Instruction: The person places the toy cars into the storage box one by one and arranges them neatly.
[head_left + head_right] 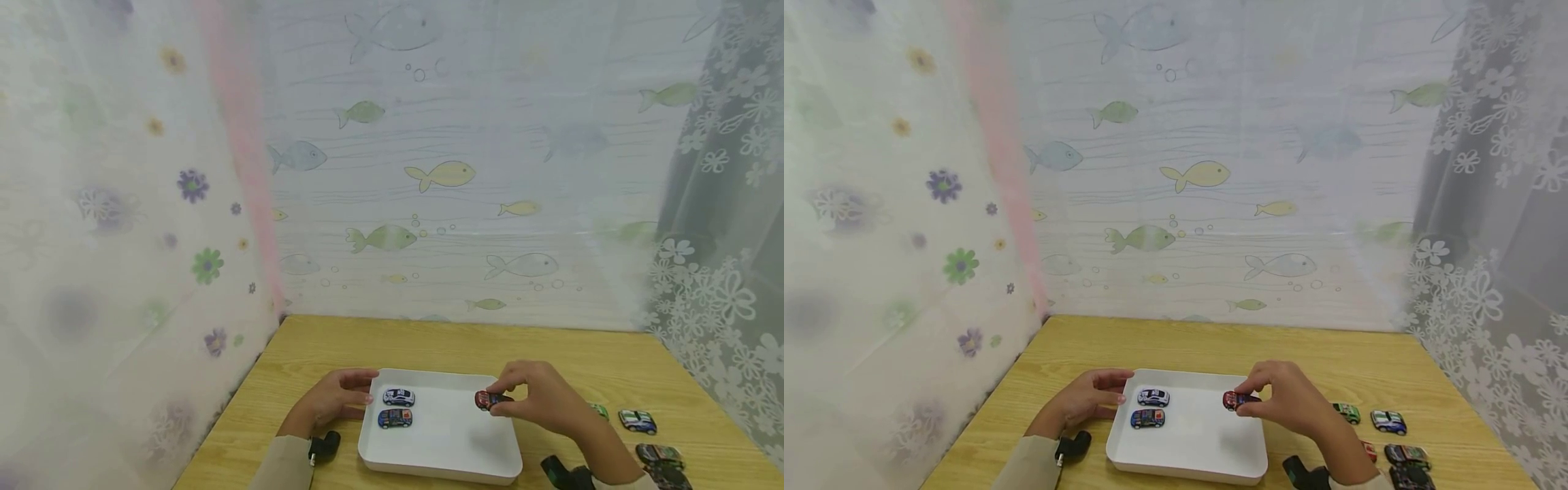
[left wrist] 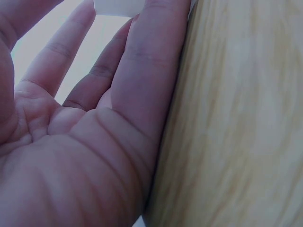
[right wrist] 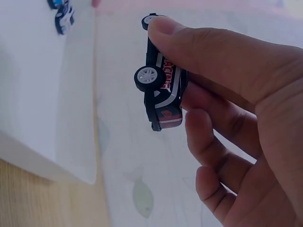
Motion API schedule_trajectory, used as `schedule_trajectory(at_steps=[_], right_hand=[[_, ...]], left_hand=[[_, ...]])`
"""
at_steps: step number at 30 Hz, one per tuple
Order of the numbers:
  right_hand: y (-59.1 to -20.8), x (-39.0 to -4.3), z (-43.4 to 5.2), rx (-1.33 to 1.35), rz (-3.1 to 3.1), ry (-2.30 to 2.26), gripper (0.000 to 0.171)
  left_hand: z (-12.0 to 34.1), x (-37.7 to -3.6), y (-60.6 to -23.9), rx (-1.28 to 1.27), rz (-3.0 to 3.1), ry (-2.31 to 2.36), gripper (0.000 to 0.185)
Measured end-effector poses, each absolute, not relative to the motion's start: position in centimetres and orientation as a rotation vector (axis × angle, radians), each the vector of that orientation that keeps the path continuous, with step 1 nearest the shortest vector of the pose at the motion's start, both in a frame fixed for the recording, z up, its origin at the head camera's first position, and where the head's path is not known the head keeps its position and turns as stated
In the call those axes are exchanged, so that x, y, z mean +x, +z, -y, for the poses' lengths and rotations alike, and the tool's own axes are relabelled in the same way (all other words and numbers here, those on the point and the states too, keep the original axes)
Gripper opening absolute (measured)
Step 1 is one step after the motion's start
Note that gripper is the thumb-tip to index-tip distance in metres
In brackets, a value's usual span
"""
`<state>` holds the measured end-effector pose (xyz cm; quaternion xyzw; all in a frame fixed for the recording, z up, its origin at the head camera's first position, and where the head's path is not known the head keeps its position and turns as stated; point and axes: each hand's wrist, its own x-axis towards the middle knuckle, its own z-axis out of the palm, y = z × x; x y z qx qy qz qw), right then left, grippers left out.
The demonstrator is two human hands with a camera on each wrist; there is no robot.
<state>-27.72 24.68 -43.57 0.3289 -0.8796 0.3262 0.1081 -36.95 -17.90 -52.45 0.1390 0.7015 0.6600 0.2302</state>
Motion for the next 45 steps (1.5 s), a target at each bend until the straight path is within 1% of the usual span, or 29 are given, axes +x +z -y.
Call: schedule_trajectory(at_steps=[13, 22, 36, 45], right_hand=[[-42.9, -28.6, -22.5, 1.038, 2.518, 1.020, 0.023], [-42.0, -29.0, -20.9, 1.062, 2.611, 1.069, 0.023], [-42.8, -29.4, -18.5, 1.048, 2.660, 1.025, 0.022], [-43.8, -29.2, -16.3, 1.008, 2.649, 1.077, 0.022]], left_hand=[[18.0, -37.0, -52.6, 0.378, -1.921, 1.817, 0.057], [17.9, -37.0, -52.6, 0.375, -1.924, 1.825, 0.056], [17.8, -37.1, -52.4, 0.387, -1.900, 1.833, 0.059], [17.9, -37.1, -52.5, 0.386, -1.924, 1.820, 0.058]])
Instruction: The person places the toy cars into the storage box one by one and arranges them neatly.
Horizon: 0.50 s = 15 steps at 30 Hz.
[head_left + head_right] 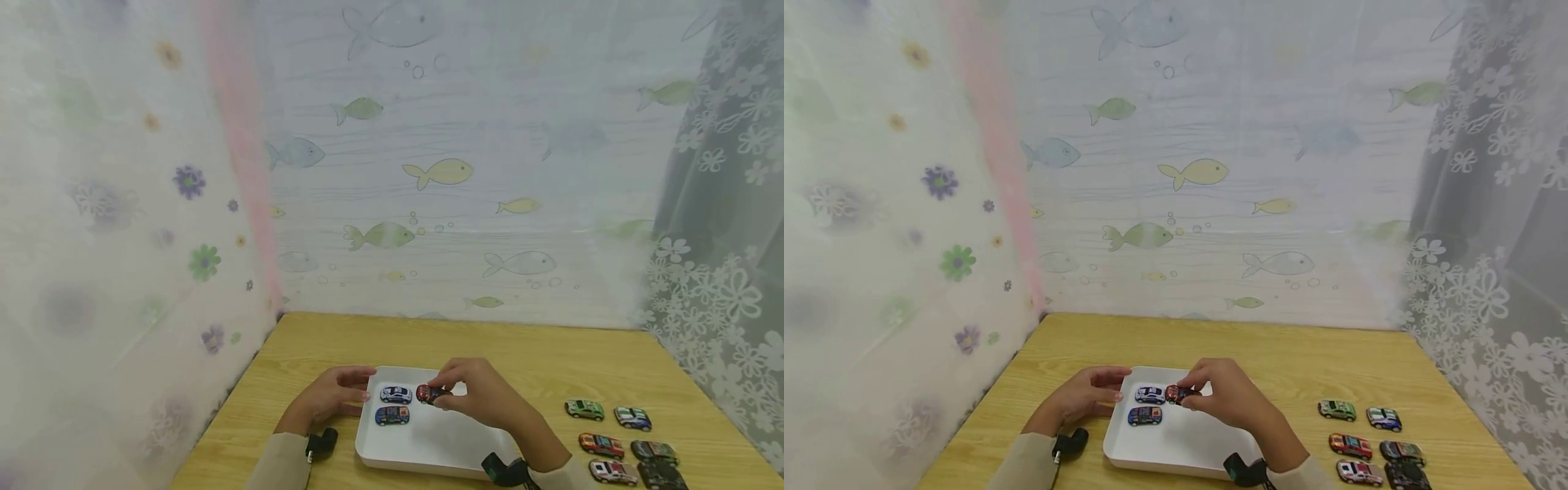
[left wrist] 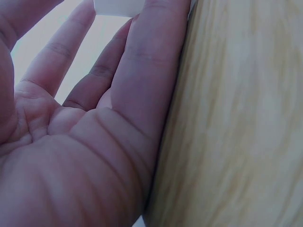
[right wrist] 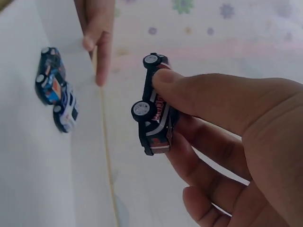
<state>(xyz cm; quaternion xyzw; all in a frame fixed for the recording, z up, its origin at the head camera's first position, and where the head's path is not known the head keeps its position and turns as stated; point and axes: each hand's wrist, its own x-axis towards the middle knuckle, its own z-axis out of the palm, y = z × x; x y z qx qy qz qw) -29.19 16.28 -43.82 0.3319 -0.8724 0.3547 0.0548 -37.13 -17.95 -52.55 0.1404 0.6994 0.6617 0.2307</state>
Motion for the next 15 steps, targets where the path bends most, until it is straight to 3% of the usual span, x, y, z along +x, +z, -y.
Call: schedule_trajectory(at_steps=[15], right_hand=[[-45.7, -28.8, -13.3, 0.956, 2.630, 1.082, 0.023]], left_hand=[[18.1, -37.3, -52.6, 0.375, -1.937, 1.807, 0.060]])
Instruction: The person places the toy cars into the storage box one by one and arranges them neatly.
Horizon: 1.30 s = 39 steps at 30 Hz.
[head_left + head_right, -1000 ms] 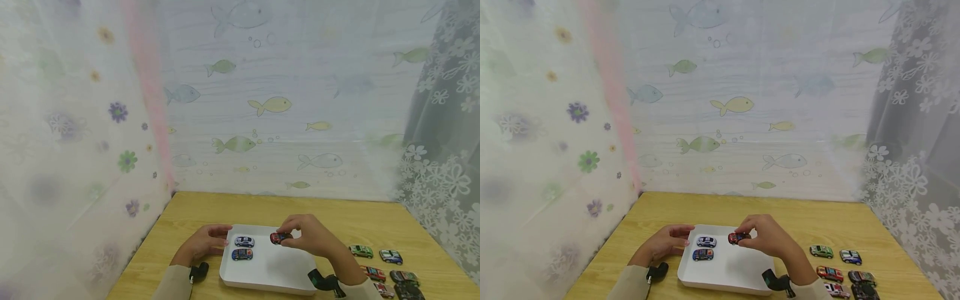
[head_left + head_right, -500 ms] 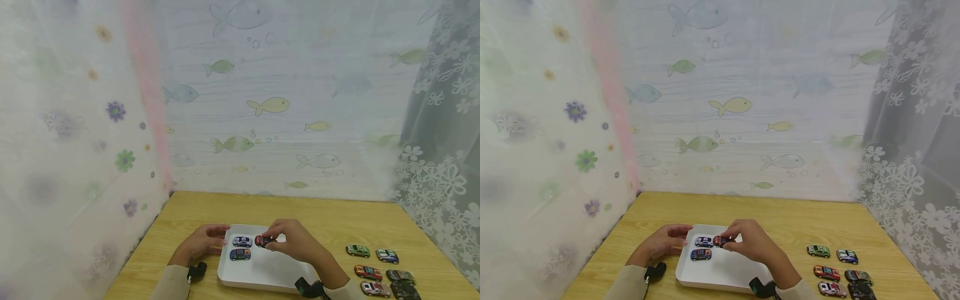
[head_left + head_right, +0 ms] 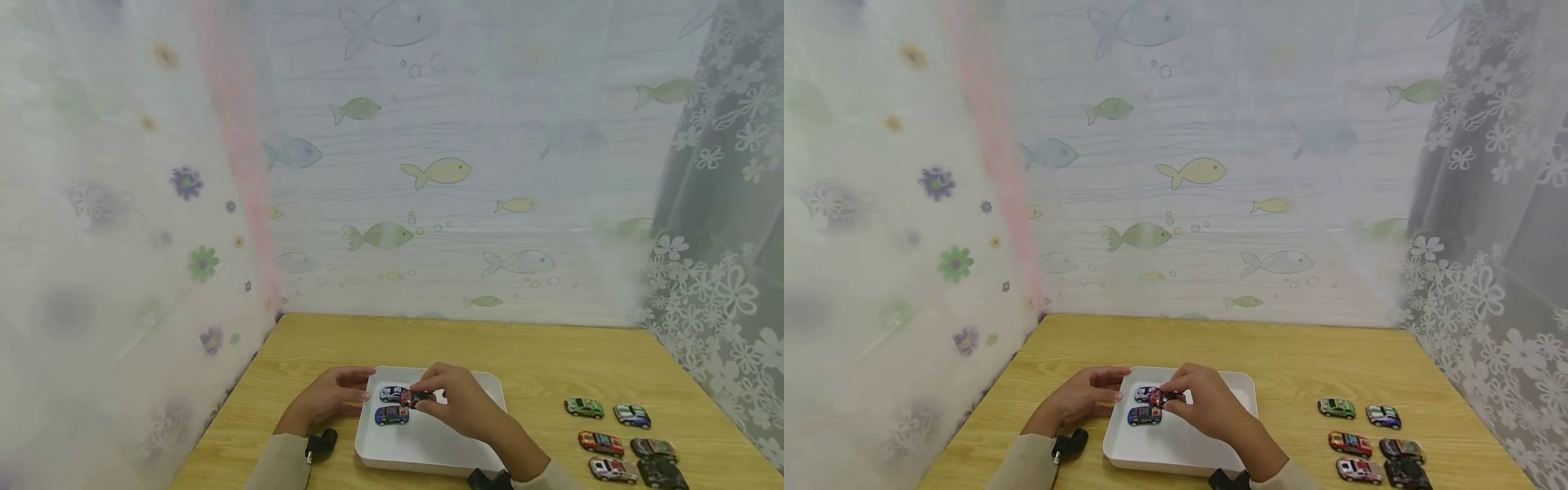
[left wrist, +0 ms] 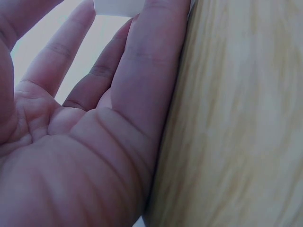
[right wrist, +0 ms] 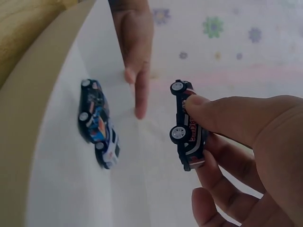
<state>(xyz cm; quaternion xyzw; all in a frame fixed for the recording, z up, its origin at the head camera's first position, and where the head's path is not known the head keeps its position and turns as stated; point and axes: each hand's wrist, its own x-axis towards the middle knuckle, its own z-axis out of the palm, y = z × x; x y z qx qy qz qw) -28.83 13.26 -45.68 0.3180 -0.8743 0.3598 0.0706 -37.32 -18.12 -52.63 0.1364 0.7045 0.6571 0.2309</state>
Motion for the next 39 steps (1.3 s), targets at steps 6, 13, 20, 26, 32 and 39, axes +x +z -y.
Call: schedule_trajectory(at_steps=[6, 13, 20, 26, 32, 39], right_hand=[[-46.5, -28.8, -12.3, 0.924, 2.626, 1.137, 0.023], [-47.2, -28.5, -11.1, 0.850, 2.646, 1.183, 0.020], [-48.1, -28.1, -10.0, 0.796, 2.676, 1.202, 0.016], [-48.8, -27.8, -9.2, 0.772, 2.709, 1.238, 0.015], [-49.5, -27.6, -8.7, 0.752, 2.769, 1.213, 0.013], [-49.5, -27.3, -8.3, 0.743, 2.797, 1.257, 0.012]], left_hand=[[18.2, -37.3, -52.6, 0.386, -1.931, 1.809, 0.059], [18.1, -37.2, -52.5, 0.381, -1.917, 1.815, 0.059], [18.0, -37.1, -52.4, 0.376, -1.909, 1.821, 0.060], [18.0, -37.2, -52.5, 0.379, -1.900, 1.824, 0.059], [18.0, -37.2, -52.6, 0.377, -1.908, 1.815, 0.059], [18.0, -37.1, -52.4, 0.374, -1.903, 1.823, 0.059]])
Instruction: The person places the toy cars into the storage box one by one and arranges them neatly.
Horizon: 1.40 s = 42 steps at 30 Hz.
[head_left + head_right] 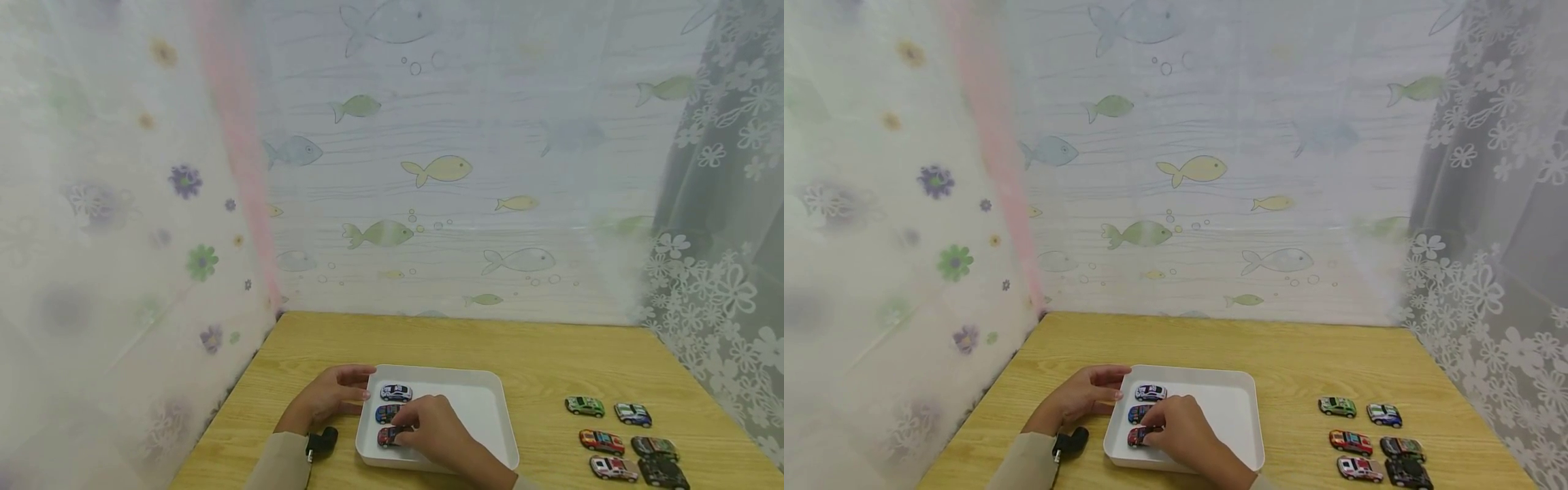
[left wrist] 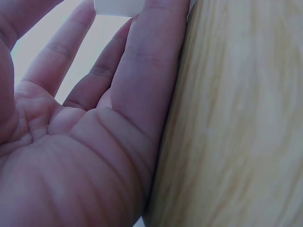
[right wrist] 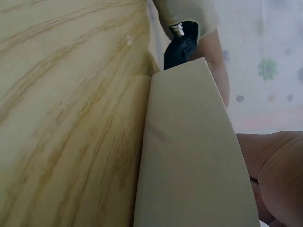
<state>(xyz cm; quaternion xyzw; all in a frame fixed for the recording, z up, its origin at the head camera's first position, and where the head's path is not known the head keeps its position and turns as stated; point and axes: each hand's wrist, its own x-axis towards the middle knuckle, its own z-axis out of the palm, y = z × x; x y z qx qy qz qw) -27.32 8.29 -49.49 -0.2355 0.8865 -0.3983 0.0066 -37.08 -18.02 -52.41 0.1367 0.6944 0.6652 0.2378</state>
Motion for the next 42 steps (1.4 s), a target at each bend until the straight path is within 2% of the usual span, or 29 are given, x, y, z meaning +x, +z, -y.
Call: schedule_trajectory(at_steps=[26, 42], right_hand=[[-49.9, -27.1, -7.8, -0.723, -2.791, -1.202, 0.011], [-46.5, -28.1, -11.6, -0.801, -2.931, -1.264, 0.018]], left_hand=[[18.0, -37.1, -52.4, 0.367, -1.899, 1.824, 0.059], [17.9, -37.0, -52.7, 0.321, -1.921, 1.834, 0.058]])
